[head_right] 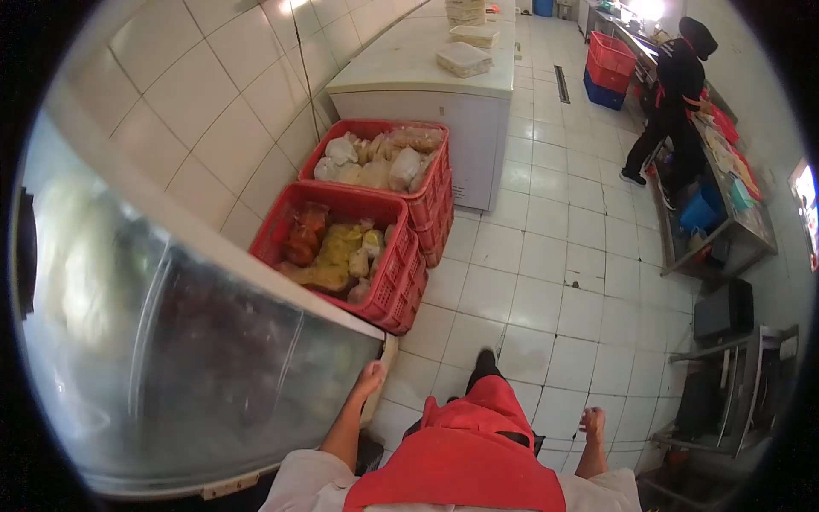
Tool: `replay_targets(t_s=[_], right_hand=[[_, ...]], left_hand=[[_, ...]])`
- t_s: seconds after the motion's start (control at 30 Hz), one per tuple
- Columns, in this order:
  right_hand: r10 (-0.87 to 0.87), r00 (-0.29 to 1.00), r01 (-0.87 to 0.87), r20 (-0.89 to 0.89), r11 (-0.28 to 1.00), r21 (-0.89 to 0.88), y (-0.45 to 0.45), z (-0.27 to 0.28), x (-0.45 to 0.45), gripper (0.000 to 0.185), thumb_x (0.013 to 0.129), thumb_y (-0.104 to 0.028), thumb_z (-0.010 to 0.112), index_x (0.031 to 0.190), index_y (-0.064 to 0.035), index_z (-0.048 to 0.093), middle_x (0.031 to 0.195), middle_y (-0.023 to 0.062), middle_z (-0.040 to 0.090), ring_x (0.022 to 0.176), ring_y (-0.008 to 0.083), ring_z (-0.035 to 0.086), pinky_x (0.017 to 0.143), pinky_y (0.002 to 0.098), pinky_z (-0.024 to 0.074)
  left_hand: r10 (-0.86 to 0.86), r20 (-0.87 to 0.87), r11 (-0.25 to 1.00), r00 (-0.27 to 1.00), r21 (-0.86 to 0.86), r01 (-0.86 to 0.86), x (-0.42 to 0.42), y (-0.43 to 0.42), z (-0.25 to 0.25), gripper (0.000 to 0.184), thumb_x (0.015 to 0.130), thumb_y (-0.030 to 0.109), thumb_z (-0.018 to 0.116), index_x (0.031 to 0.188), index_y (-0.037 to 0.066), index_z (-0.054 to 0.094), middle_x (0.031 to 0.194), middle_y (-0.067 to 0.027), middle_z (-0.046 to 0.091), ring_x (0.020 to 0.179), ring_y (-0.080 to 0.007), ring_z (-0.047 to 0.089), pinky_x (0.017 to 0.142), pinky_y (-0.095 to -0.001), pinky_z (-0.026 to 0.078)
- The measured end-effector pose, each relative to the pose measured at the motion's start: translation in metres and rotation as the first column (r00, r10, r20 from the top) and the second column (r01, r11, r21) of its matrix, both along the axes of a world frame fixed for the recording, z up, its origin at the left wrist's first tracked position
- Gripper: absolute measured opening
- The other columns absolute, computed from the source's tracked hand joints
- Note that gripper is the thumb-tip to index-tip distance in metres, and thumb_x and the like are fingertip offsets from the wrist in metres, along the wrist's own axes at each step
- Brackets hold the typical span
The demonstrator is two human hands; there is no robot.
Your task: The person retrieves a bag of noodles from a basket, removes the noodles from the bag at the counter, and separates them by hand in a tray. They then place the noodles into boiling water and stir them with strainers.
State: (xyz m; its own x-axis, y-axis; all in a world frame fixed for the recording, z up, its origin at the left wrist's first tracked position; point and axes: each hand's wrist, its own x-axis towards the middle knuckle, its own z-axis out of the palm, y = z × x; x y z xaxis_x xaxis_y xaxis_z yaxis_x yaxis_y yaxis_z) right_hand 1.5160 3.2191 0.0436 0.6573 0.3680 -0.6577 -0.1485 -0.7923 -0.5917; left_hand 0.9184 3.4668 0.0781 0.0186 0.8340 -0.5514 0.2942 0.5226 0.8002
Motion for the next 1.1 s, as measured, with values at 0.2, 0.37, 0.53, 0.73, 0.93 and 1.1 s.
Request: replay_targets(t_s=[0.2,0.37,0.53,0.73,0.93,1.1], right_hand=[[0.049,0.987,-0.080,-0.152,0.976,-0.200,0.097,-0.047,-0.001,0.012,0.082,-0.012,0.056,0.085,-0.0009,0.059,0.061,0.0121,0.056,0.049,0.0277,0.057,0.041,0.0450,0.0499],[0.464,0.884,-0.467,-0.055,0.879,-0.094,0.266,-0.064,0.014,0.016,0.079,-0.016,0.059,0.078,0.0000,0.060,0.062,0.0119,0.058,0.050,0.0230,0.058,0.040,0.0404,0.0483],[0.643,0.743,-0.652,0.182,0.758,-0.019,0.507,-0.039,0.038,0.025,0.083,-0.023,0.058,0.082,0.0019,0.060,0.058,0.0083,0.058,0.047,0.0181,0.057,0.042,0.0334,0.0489],[0.584,0.504,-0.841,0.636,0.501,0.206,0.746,0.019,-0.044,0.020,0.087,-0.014,0.053,0.090,0.0013,0.064,0.071,0.0119,0.066,0.059,0.0184,0.064,0.054,0.0299,0.0504],[0.824,0.324,-0.928,0.464,0.180,0.327,0.857,0.090,-0.181,0.012,0.085,-0.003,0.055,0.092,0.0002,0.064,0.084,0.0138,0.067,0.071,0.0232,0.066,0.064,0.0323,0.0522],[0.917,-0.054,-0.972,0.395,-0.139,0.189,0.942,0.152,-0.286,0.009,0.084,-0.005,0.059,0.090,0.0016,0.063,0.085,0.0173,0.065,0.072,0.0291,0.065,0.066,0.0355,0.0516]], left_hand=[[-0.026,0.164,0.946,0.986,0.323,-0.029,0.083,0.177,0.004,0.026,0.093,0.022,0.055,0.110,0.003,0.058,0.092,-0.0082,0.063,0.079,-0.0125,0.059,0.068,-0.0266,0.050],[0.045,0.105,0.949,0.993,0.305,-0.075,0.099,0.274,0.031,0.020,0.093,0.015,0.052,0.106,0.002,0.060,0.087,-0.0064,0.065,0.077,-0.0134,0.061,0.070,-0.0260,0.050],[0.344,-0.003,0.855,0.939,0.415,-0.311,0.081,0.376,0.046,0.018,0.093,0.013,0.051,0.102,0.002,0.062,0.087,-0.0077,0.065,0.079,-0.0168,0.061,0.074,-0.0294,0.048],[0.736,-0.134,0.635,0.664,0.476,-0.608,0.031,0.529,-0.003,0.047,0.086,0.029,0.064,0.118,-0.002,0.049,0.113,-0.0205,0.056,0.102,-0.0279,0.057,0.085,-0.0361,0.046],[0.794,-0.566,0.475,0.220,0.352,-0.806,0.031,0.622,0.000,0.070,0.079,0.033,0.066,0.122,-0.012,0.035,0.117,-0.0298,0.051,0.108,-0.0451,0.051,0.091,-0.0489,0.043],[0.701,-0.670,0.481,0.244,0.192,-0.855,0.037,0.622,0.005,0.069,0.080,0.035,0.061,0.124,-0.011,0.036,0.116,-0.0322,0.050,0.106,-0.0466,0.052,0.088,-0.0496,0.044]])
